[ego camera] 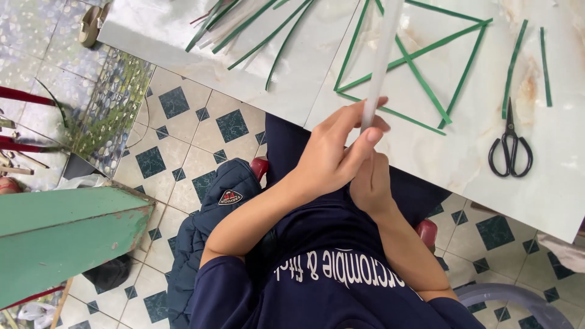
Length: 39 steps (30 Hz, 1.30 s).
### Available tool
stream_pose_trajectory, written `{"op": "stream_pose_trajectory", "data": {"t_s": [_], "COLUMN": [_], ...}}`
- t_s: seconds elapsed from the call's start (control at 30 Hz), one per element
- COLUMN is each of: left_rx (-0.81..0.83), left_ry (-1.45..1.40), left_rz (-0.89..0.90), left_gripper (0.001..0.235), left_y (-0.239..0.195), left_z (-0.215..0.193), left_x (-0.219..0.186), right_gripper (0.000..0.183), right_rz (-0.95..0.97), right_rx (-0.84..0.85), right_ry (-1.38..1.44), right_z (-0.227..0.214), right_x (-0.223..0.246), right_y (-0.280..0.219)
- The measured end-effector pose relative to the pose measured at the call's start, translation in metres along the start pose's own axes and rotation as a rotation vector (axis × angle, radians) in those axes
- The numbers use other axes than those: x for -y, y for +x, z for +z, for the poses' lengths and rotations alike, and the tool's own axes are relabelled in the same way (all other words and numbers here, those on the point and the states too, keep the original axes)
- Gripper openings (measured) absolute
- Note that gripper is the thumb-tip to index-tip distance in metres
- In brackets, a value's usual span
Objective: Folding and cutting thin plastic strips to prepare them for assembly.
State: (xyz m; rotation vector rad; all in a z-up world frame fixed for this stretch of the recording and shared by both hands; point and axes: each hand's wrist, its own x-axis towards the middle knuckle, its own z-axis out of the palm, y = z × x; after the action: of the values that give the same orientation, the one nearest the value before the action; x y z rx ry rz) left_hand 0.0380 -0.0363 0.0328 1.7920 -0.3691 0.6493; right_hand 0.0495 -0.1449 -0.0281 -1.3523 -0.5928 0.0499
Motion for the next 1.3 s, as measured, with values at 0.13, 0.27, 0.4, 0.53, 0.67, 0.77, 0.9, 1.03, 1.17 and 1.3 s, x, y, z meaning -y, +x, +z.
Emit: {"op": "stream_pose_trajectory", "data": {"t_s": [0.13, 0.27, 0.4, 0.53, 0.67, 0.77, 0.9, 1.03, 1.17, 1.3], "left_rx": [-0.040, -0.061, -0.006, 0.082, 0.058, 0.063, 0.096, 0.099, 0.093, 0.112], "left_ry": [0.117, 0.205, 0.208, 0.071, -0.249, -0.440, -0.610, -0.698, -0.821, -0.908], "left_rz": [-0.007, 0.012, -0.011, -0.058, -0.109, -0.127, -0.149, -0.164, -0.206, -0.207], "left_gripper": [0.025, 0.025, 0.027, 0.032, 0.039, 0.041, 0.036, 0.026, 0.025, 0.029], "left_y": [0.003, 0.005, 0.007, 0.004, 0.001, 0.001, -0.008, -0.006, -0.007, -0.005], "left_z": [0.006, 0.009, 0.005, 0.005, 0.009, 0.012, 0.012, 0.009, 0.010, 0.006], "left_x": [-0.007, -0.005, -0.009, -0.005, 0.009, 0.016, 0.024, 0.018, 0.015, 0.010], "right_gripper": [0.044, 0.042, 0.041, 0.040, 0.041, 0.044, 0.044, 0.043, 0.042, 0.048], "right_rz": [-0.021, -0.036, -0.058, -0.069, -0.057, -0.093, -0.097, -0.112, -0.344, -0.106], "right_rx": [0.018, 0.026, 0.025, 0.023, 0.023, 0.052, 0.032, 0.016, 0.045, 0.016], "right_ry": [-0.075, -0.179, -0.283, -0.352, -0.433, -0.540, -0.526, -0.489, -0.649, -0.331], "right_z": [0.000, 0.000, -0.001, -0.002, -0.005, -0.008, -0.010, -0.009, 0.003, 0.003], "right_x": [0.001, 0.000, -0.001, -0.003, -0.006, -0.009, -0.015, -0.012, 0.014, 0.012], "right_y": [0.000, -0.005, -0.007, -0.011, -0.015, -0.020, -0.025, -0.021, -0.007, -0.009]}}
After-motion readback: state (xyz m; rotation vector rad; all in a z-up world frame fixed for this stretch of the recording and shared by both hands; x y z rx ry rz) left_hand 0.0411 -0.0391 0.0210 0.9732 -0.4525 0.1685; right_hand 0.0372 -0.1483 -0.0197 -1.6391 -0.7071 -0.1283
